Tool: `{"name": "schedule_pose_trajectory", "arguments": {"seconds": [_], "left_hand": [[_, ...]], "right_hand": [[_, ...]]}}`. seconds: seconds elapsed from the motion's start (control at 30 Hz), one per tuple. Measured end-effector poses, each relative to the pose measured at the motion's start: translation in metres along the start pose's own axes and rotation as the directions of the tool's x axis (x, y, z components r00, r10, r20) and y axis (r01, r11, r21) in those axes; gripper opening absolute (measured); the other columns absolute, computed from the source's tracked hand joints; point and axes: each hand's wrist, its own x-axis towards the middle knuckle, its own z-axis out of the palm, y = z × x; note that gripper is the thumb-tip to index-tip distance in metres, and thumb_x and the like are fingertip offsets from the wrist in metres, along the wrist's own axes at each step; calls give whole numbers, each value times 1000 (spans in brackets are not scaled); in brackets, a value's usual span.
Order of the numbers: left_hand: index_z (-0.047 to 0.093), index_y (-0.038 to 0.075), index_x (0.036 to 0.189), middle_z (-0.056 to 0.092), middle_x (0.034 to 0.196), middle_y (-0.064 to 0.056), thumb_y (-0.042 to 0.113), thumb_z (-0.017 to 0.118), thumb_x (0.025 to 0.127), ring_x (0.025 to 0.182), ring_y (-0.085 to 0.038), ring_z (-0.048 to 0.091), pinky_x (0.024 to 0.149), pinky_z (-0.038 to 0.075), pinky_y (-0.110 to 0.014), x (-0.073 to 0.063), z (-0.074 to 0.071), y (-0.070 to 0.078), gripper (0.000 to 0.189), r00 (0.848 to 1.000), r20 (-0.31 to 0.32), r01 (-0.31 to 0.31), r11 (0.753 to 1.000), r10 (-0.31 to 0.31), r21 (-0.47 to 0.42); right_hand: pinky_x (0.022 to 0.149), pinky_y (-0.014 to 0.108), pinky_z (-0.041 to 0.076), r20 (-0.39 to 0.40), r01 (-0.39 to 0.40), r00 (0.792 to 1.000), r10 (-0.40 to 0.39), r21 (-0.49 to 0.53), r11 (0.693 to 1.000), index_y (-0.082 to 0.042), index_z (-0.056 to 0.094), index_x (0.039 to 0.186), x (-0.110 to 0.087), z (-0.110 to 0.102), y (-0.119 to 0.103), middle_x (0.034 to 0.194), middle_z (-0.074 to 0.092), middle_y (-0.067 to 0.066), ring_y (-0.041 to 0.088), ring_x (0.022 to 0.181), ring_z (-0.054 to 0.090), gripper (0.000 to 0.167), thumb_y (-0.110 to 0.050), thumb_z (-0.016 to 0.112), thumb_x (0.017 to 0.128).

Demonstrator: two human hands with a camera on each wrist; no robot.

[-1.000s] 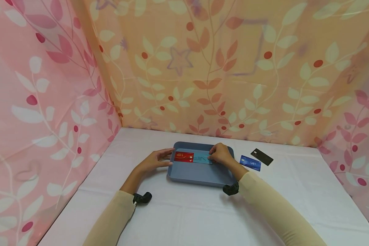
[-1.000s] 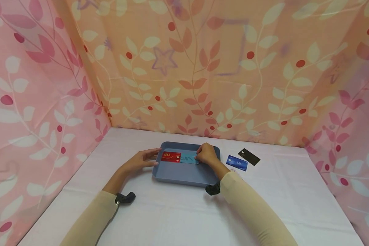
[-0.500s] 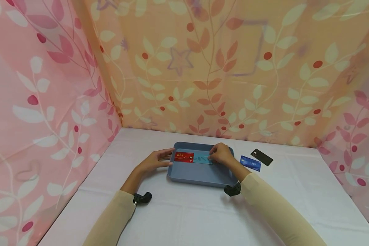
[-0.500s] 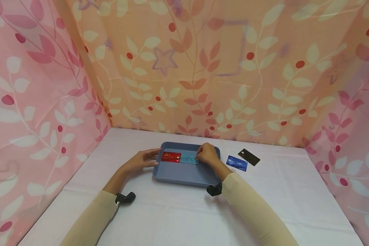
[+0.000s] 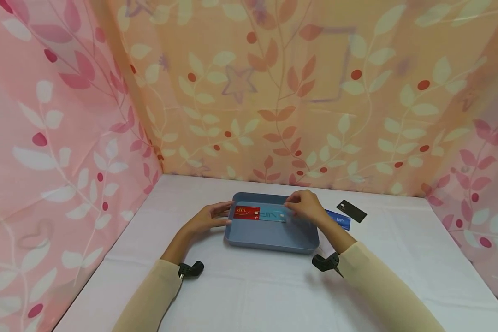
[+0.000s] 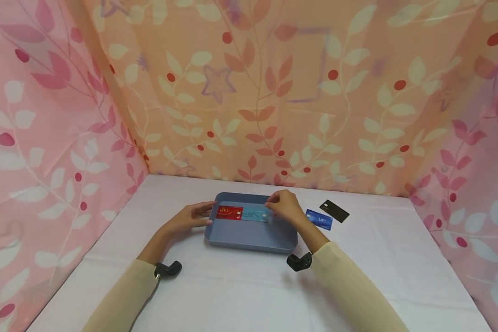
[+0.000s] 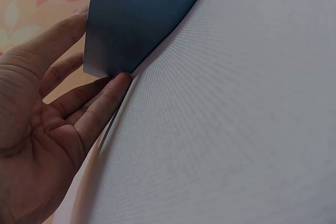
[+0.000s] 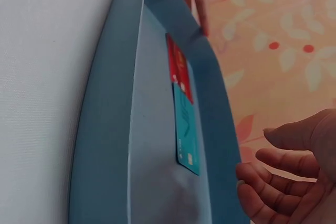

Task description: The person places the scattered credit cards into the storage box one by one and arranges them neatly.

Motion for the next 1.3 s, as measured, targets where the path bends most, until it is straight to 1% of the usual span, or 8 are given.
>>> {"name": "schedule_pose_trajectory", "arguments": {"seconds": [0.2,0.43,0.6,0.73,0.83,0.93,1.07,1.3], "left_hand": [[45,14,154,51,152,-7,25,79,90,134,-30,54,111,43,-51,-2,1,1,74,1000,-9,12,1000,-12,5],[44,13,155,50,153,-7,24,79,91,135,-29,53,111,43,-49,-3,0,1,74,1000,-7,22,1000,-22,3],[43,12,155,48,154,-8,24,78,91,135,-29,53,111,44,-47,-2,0,1,74,1000,4,15,1000,-15,12],[43,12,155,48,154,-7,27,79,91,135,-29,53,112,43,-47,0,1,2,75,1000,4,6,1000,-6,24],[44,13,155,49,154,-6,29,79,90,135,-27,54,112,42,-47,1,1,2,75,1000,-1,12,1000,-12,20],[43,12,155,48,154,-6,27,79,91,135,-28,54,112,42,-46,1,1,2,75,1000,4,5,1000,-5,20],[42,9,155,47,155,-8,23,78,92,135,-29,53,112,42,-46,1,1,2,74,1000,13,-11,1000,11,15],[42,10,155,46,156,-8,23,78,91,135,-29,53,113,40,-46,0,0,1,74,1000,14,-11,1000,11,17]], "right_hand": [[65,34,62,-9,-2,1000,3,37,999,1,73,110,-19,-14,-6,97,74,16,39,79,72,24,-19,71,96],[70,44,62,-33,9,999,-7,71,997,0,73,111,-43,-28,-11,91,72,11,36,78,72,26,-21,70,97],[68,38,62,-48,28,999,-25,58,998,0,73,112,-59,-38,-10,93,73,10,29,75,72,27,-22,69,98],[67,41,61,-62,36,998,-33,47,998,-1,73,112,-70,-46,-9,94,73,10,34,78,72,27,-23,69,98],[65,39,60,-65,36,997,-34,31,999,-1,72,114,-78,-51,-7,93,73,8,34,78,71,29,-25,69,98],[61,33,58,-72,24,997,-22,27,999,-1,72,115,-86,-55,-4,91,73,7,28,76,70,30,-26,69,98],[60,33,57,-84,6,996,-4,26,1000,-3,73,114,-96,-60,-2,91,72,8,23,73,68,28,-26,69,98],[63,36,56,-99,-9,995,10,7,1000,-6,73,115,-110,-69,4,93,71,7,27,78,69,30,-30,70,97]]}}
